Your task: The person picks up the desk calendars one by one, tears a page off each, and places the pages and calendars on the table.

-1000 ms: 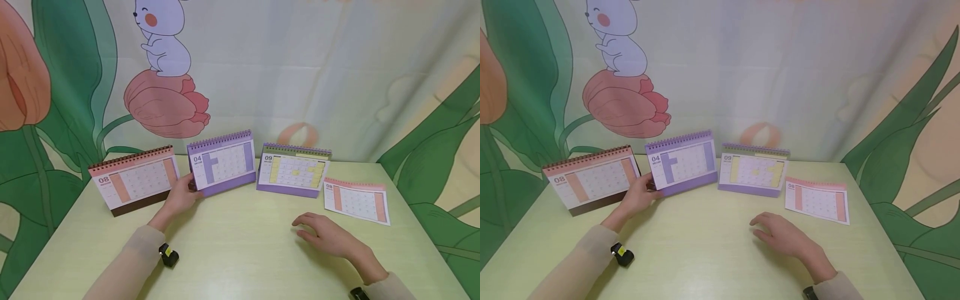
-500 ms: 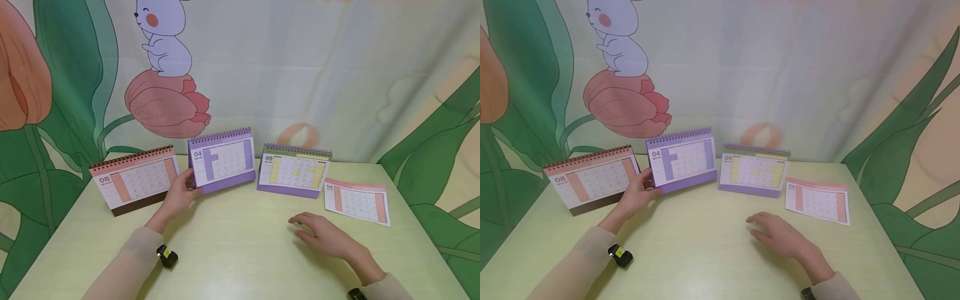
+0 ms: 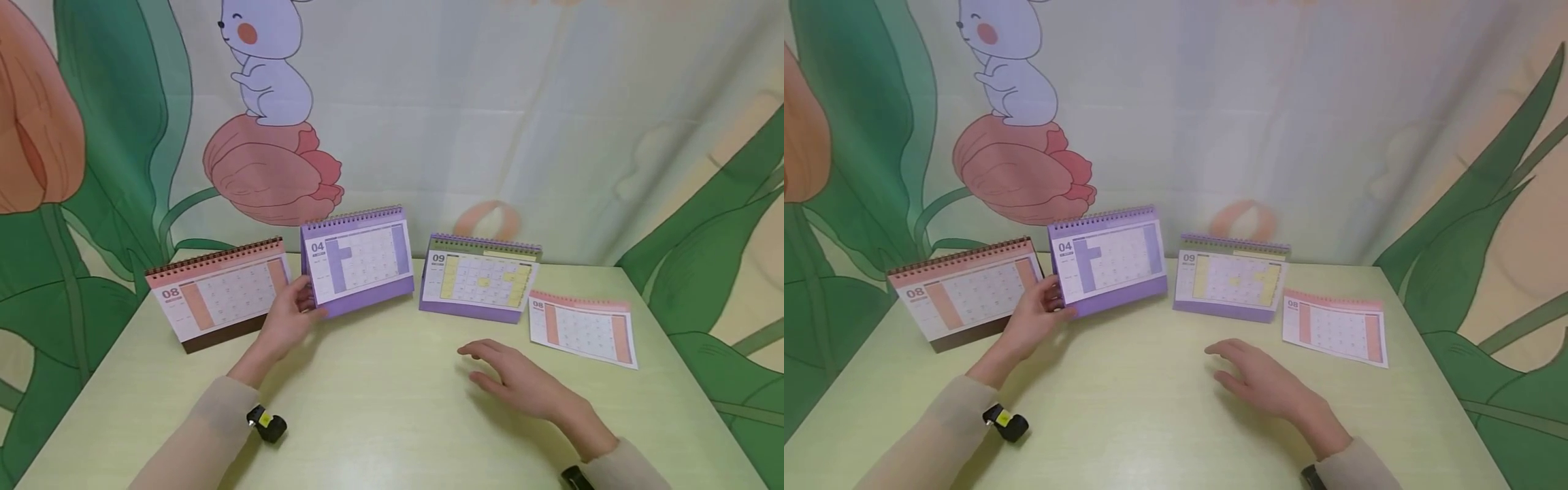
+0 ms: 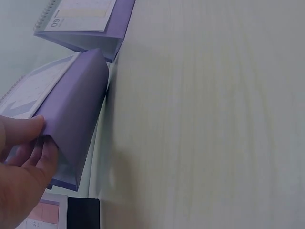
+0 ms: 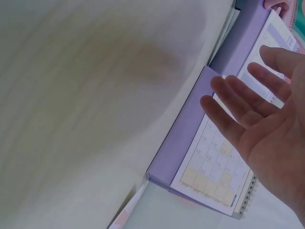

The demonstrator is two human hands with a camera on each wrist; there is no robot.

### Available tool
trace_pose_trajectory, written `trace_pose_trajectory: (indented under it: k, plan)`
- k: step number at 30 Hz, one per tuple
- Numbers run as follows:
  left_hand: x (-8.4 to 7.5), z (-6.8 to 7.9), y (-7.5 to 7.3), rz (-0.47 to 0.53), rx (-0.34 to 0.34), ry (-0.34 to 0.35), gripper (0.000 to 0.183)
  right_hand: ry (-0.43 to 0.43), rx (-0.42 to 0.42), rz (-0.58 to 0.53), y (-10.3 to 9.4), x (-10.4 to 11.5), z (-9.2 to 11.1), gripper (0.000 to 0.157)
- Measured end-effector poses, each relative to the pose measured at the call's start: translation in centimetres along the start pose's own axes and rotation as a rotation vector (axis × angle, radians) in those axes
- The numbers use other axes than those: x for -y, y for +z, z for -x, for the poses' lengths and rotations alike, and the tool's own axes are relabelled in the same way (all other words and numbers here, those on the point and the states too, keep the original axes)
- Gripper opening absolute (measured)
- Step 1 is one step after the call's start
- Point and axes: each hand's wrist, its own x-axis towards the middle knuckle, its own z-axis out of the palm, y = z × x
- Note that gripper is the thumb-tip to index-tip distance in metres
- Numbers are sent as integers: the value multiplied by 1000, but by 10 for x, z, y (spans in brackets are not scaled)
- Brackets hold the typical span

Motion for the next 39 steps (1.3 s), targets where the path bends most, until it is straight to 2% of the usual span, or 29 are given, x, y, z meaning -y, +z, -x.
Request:
trace_pose_trajectory:
  k: [8,14,28,39]
  plan:
    - [-4,10,-5,26,25,23,57,-27,24,11,-2,6,-5,37]
    - [-6,20,-8,26,46,36,55,-92,21,84,0,11,-15,38]
    - [-11,39,-10,64,78,26,57,-123,-103,113,2,26,-30,49]
    - [-12,52,-18,99,146,25,59,-243,-229,205,10,38,-49,56]
